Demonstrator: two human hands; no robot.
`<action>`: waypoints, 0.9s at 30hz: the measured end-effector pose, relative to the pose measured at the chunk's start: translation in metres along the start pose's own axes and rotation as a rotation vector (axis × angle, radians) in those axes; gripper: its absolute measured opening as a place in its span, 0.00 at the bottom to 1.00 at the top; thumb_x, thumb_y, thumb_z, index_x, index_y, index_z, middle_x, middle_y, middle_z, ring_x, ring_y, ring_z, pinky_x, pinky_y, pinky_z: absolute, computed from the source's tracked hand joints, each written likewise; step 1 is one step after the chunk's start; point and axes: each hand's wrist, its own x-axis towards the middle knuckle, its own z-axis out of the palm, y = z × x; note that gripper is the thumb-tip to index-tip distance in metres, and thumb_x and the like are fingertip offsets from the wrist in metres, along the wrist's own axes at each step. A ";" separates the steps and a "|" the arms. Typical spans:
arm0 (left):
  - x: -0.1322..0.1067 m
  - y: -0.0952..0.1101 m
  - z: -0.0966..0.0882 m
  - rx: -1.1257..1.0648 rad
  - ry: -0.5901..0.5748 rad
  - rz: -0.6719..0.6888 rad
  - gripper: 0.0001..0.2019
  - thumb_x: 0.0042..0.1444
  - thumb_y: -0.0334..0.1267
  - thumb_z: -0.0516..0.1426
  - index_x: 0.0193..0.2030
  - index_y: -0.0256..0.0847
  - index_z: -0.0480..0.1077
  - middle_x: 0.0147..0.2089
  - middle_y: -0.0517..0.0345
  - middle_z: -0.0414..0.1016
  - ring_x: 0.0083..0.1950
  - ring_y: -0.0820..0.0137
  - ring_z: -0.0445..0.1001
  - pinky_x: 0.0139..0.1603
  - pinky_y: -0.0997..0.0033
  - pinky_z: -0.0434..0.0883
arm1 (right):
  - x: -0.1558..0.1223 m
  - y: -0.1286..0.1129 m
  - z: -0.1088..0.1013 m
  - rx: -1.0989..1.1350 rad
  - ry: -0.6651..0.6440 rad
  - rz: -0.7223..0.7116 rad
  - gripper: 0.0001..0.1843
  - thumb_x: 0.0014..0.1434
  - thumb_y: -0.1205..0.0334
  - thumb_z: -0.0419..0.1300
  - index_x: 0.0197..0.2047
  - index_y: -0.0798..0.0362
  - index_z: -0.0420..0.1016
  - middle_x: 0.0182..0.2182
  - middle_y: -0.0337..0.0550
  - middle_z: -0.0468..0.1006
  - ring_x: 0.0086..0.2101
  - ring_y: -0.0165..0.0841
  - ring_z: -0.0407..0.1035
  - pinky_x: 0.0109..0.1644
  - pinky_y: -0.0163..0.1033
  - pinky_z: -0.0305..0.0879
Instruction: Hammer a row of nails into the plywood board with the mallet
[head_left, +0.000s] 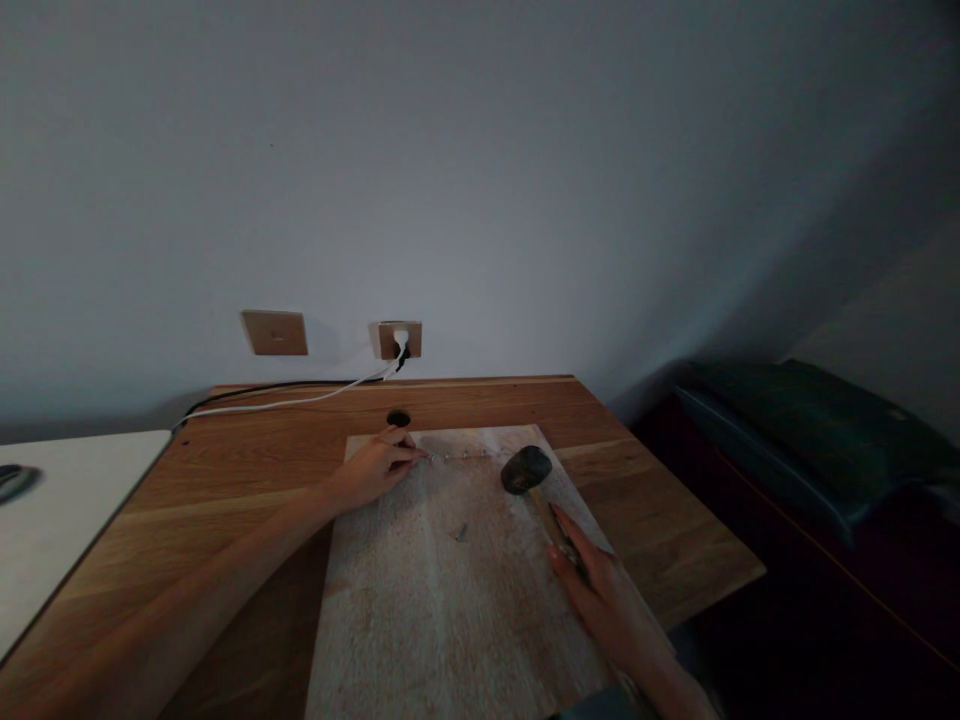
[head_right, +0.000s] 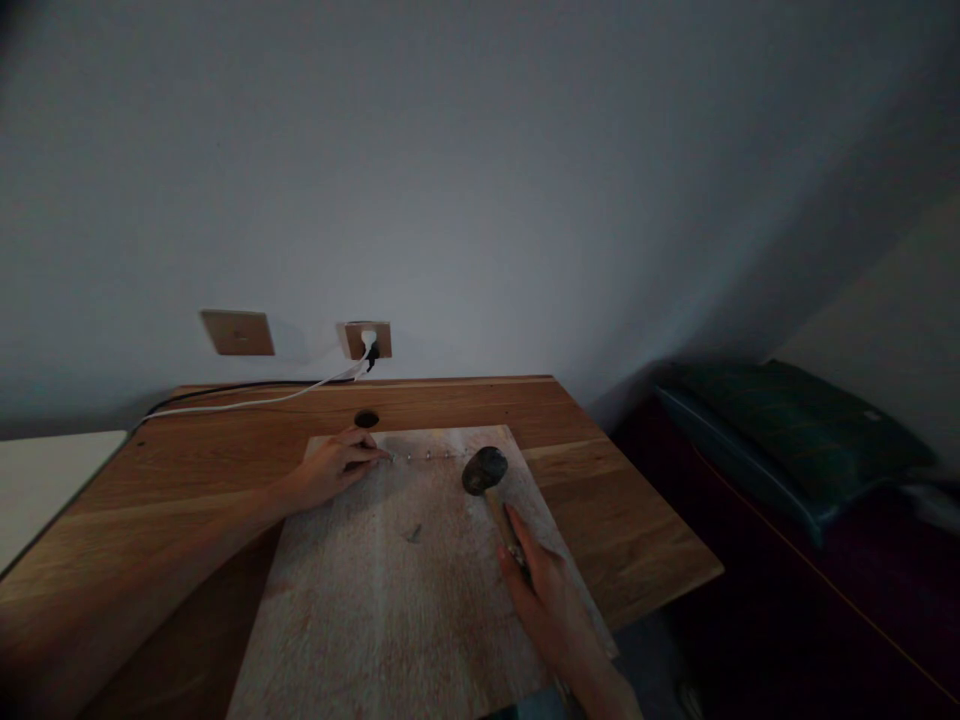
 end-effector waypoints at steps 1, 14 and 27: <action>0.000 0.000 0.000 -0.001 0.000 -0.002 0.16 0.67 0.29 0.57 0.52 0.48 0.83 0.48 0.52 0.76 0.51 0.63 0.75 0.57 0.62 0.75 | 0.000 0.000 -0.001 0.000 -0.002 -0.006 0.33 0.71 0.50 0.50 0.73 0.53 0.68 0.63 0.55 0.78 0.62 0.49 0.74 0.66 0.58 0.69; 0.005 0.006 -0.001 -0.108 0.033 -0.213 0.21 0.59 0.26 0.61 0.59 0.42 0.77 0.46 0.53 0.84 0.48 0.60 0.82 0.55 0.60 0.76 | 0.015 -0.046 0.019 0.052 -0.105 -0.138 0.34 0.71 0.51 0.50 0.73 0.58 0.67 0.50 0.57 0.86 0.46 0.49 0.82 0.52 0.52 0.77; 0.008 0.019 -0.009 -0.111 0.028 -0.332 0.23 0.56 0.27 0.62 0.59 0.44 0.75 0.41 0.54 0.86 0.42 0.60 0.85 0.44 0.68 0.76 | 0.053 -0.092 0.055 0.008 -0.180 -0.287 0.32 0.70 0.60 0.52 0.75 0.56 0.64 0.44 0.54 0.86 0.43 0.47 0.80 0.52 0.55 0.76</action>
